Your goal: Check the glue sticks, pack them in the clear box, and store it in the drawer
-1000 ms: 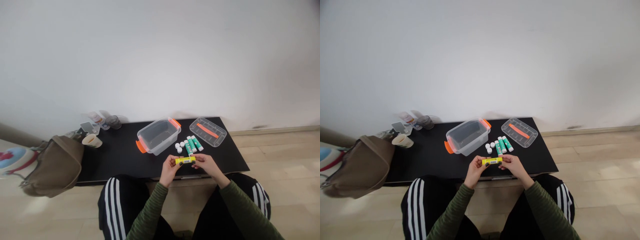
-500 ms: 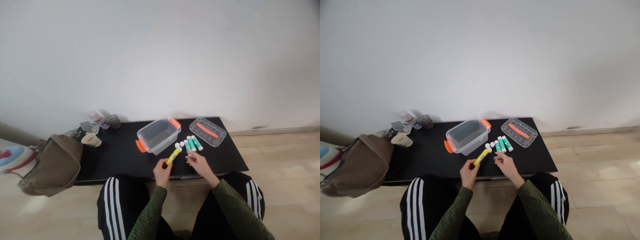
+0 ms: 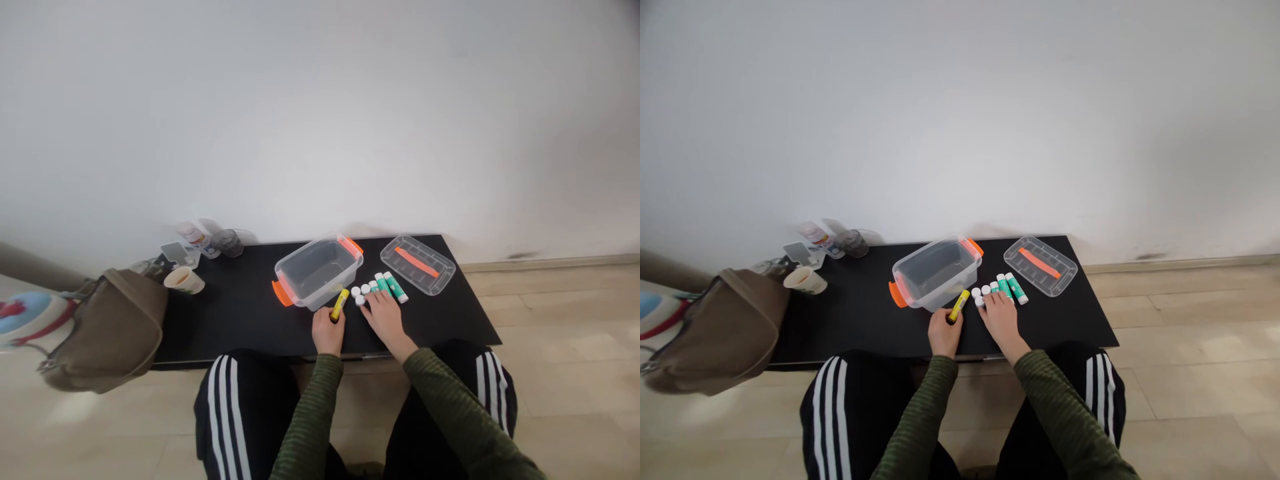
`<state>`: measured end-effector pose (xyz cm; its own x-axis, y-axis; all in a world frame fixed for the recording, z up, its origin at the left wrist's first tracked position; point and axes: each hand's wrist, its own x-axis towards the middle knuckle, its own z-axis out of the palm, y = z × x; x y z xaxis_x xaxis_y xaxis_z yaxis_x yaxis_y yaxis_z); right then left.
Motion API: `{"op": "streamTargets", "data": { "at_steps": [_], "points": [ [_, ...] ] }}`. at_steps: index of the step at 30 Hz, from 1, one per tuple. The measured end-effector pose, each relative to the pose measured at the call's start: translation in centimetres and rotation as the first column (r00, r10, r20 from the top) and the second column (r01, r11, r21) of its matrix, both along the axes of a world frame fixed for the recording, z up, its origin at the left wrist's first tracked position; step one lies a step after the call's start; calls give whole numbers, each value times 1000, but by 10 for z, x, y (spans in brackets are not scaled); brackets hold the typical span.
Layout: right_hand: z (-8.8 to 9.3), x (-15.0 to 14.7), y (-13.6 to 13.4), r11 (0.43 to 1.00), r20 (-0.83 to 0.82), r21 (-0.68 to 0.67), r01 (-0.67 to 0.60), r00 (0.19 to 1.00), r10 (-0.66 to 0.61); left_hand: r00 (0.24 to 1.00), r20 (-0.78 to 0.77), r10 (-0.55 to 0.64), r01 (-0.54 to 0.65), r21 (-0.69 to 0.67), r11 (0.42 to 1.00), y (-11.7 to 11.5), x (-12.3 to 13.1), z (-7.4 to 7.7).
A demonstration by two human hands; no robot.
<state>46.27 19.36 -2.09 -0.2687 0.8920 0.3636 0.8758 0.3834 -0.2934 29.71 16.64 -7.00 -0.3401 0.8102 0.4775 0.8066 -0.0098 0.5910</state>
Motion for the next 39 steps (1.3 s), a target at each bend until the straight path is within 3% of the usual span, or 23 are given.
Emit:
{"op": "streamTargets", "data": {
  "at_steps": [8,15,21,29,31,33,36,39],
  "points": [
    [-14,-5,7,1000,68,19,16,998,-18,999,27,44,-40,-127,991,13,9,6],
    [-17,-9,8,999,26,30,36,999,-37,997,-3,71,-70,-161,984,18,11,6],
    [0,6,0,992,-233,-13,124,965,-124,997,-50,60,-67,-152,986,17,14,6],
    [23,56,-11,968,-566,-153,200,785,-251,992,-112,57,-65,-75,995,9,19,19],
    [26,66,-14,958,-607,-170,232,741,-287,996,-88,-20,16,-53,998,5,31,25],
    [30,75,-16,946,-648,-197,255,691,-321,982,-73,-173,169,-66,983,2,48,32],
    [33,85,-18,933,-720,-254,255,595,-358,905,-102,-413,394,-165,904,8,82,44],
    [31,93,-19,924,-770,-291,250,512,-381,855,-162,-492,441,-274,855,28,114,56]
  ]
}}
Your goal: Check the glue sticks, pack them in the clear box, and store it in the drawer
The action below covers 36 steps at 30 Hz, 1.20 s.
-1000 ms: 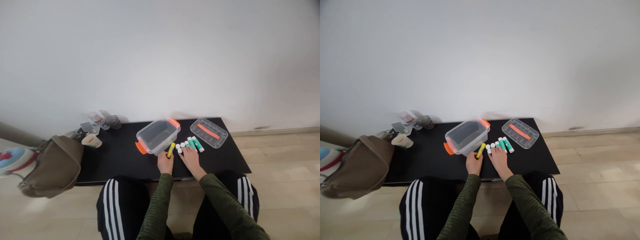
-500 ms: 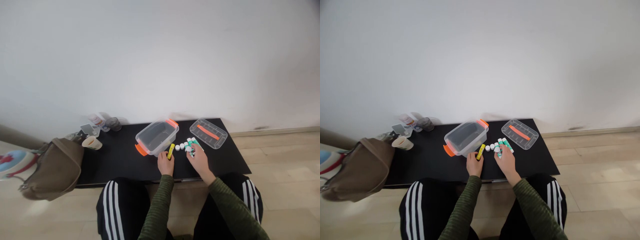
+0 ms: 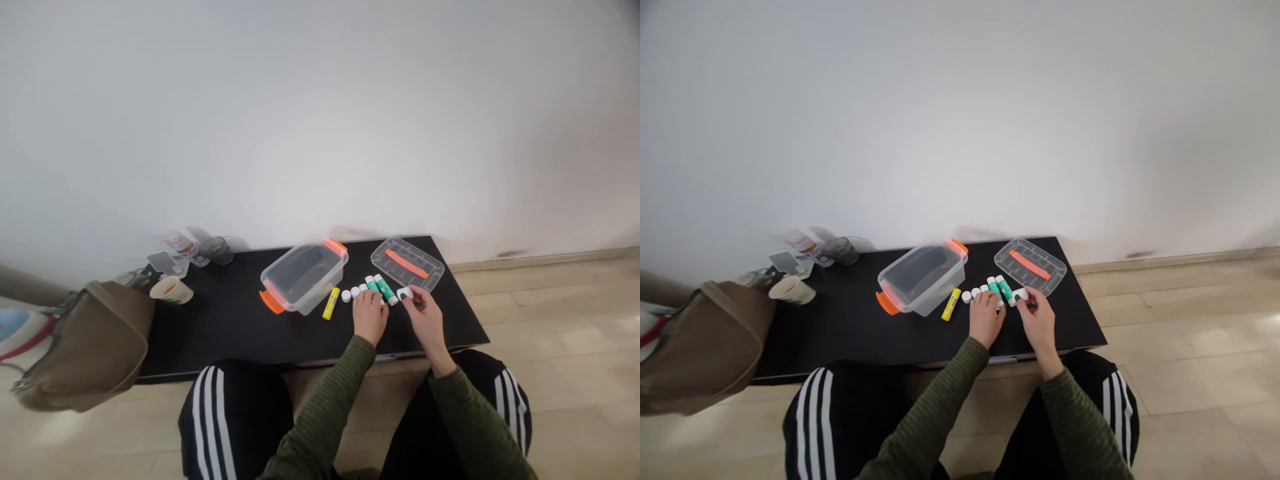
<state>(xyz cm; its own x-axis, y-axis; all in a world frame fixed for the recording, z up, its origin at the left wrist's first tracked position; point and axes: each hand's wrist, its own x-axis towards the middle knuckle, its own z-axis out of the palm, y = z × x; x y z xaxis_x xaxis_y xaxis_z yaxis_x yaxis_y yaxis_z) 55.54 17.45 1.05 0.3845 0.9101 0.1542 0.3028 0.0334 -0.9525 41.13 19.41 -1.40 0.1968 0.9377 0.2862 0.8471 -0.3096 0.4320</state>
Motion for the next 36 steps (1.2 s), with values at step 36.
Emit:
{"op": "streamTargets", "data": {
  "at_steps": [36],
  "points": [
    [0,25,-8,997,38,56,50,998,-52,999,-41,-11,7,-96,995,-1,44,29]
  ]
}}
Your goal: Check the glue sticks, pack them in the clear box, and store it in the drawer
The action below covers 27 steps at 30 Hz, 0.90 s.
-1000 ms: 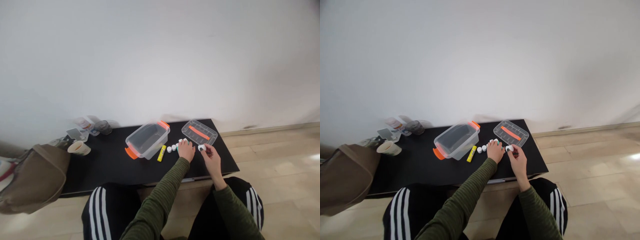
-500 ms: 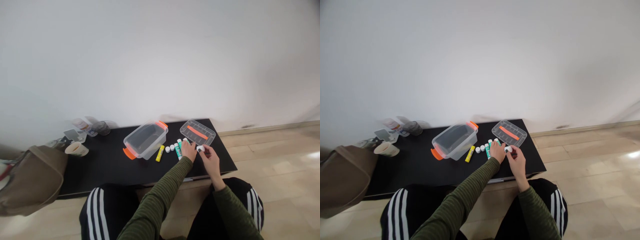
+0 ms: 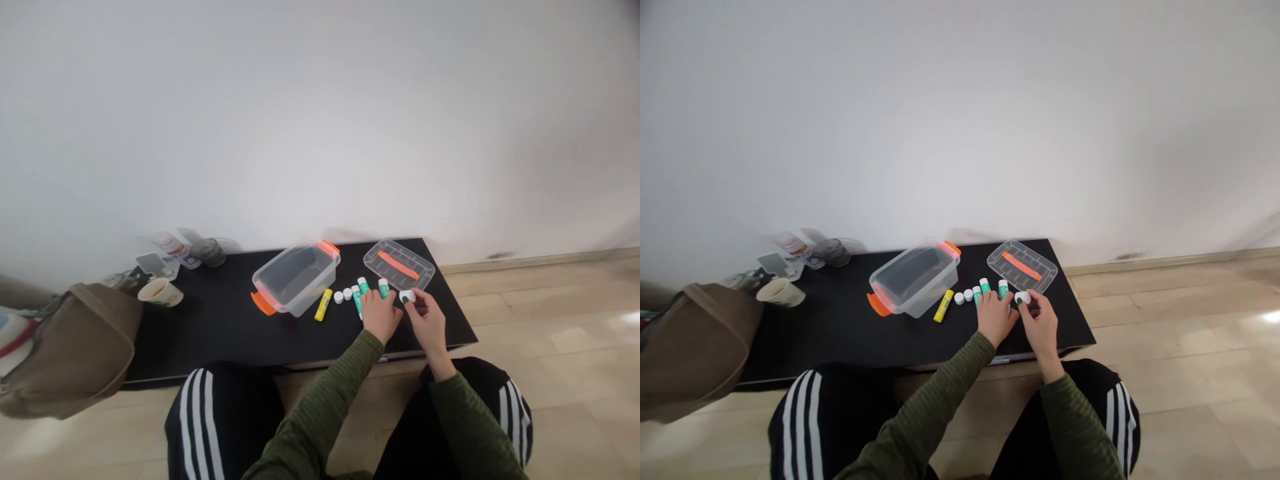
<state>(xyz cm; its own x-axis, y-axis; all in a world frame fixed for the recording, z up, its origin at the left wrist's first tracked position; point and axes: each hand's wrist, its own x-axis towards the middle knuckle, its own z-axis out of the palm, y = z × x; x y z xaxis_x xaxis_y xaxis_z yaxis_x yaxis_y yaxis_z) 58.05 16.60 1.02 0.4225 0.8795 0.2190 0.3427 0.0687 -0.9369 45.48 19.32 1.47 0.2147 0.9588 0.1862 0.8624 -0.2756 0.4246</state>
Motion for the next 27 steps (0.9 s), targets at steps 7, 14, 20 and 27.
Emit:
{"op": "streamTargets", "data": {
  "at_steps": [7,14,20,27],
  "points": [
    [-5,-1,5,992,-487,-30,-122,869,92,440,883,167,302,-320,898,-43,-38,2],
    [3,-20,1,935,-636,-5,-355,722,270,-93,873,478,547,-356,758,-55,-48,5],
    [4,-25,-2,882,-662,18,-470,655,363,-130,823,552,611,-372,699,-60,-60,14],
    [2,-27,-6,823,-644,1,-568,629,435,-196,797,571,631,-343,696,-69,-67,15]
  ]
}}
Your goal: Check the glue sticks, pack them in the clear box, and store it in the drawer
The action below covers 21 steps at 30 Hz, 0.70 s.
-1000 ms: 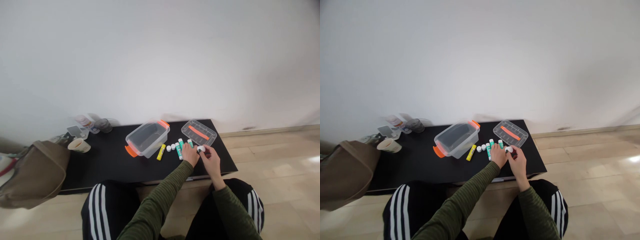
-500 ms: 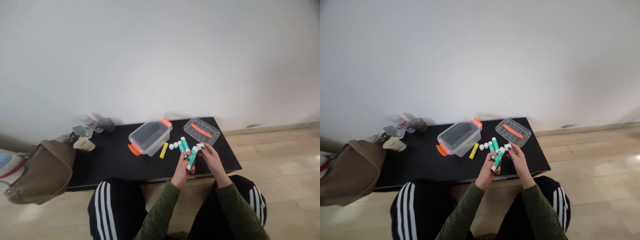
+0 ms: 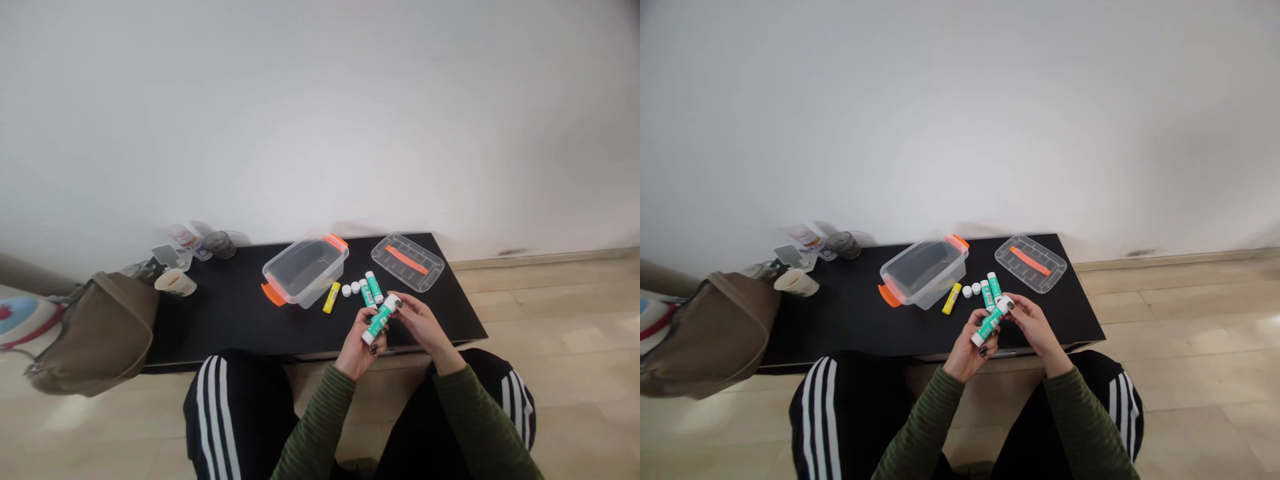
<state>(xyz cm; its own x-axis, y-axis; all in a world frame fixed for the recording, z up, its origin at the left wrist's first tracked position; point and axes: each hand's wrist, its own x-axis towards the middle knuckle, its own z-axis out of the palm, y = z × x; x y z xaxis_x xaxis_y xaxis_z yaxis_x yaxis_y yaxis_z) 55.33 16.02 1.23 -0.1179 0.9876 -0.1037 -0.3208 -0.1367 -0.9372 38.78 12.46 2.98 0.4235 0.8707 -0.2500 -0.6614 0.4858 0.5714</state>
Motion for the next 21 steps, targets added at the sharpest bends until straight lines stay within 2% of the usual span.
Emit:
{"op": "streamTargets", "data": {
  "at_steps": [4,10,21],
  "points": [
    [4,-1,-2,999,19,-21,-48,999,49,1000,21,-6,6,-12,1000,-3,-4,-3],
    [7,-2,-2,996,57,-25,-84,995,86,1000,-27,-10,10,-18,1000,-6,-12,-3],
    [-2,-5,1,994,118,-59,-91,988,97,995,-99,-5,1,-40,999,-11,-17,-1]
  ]
}}
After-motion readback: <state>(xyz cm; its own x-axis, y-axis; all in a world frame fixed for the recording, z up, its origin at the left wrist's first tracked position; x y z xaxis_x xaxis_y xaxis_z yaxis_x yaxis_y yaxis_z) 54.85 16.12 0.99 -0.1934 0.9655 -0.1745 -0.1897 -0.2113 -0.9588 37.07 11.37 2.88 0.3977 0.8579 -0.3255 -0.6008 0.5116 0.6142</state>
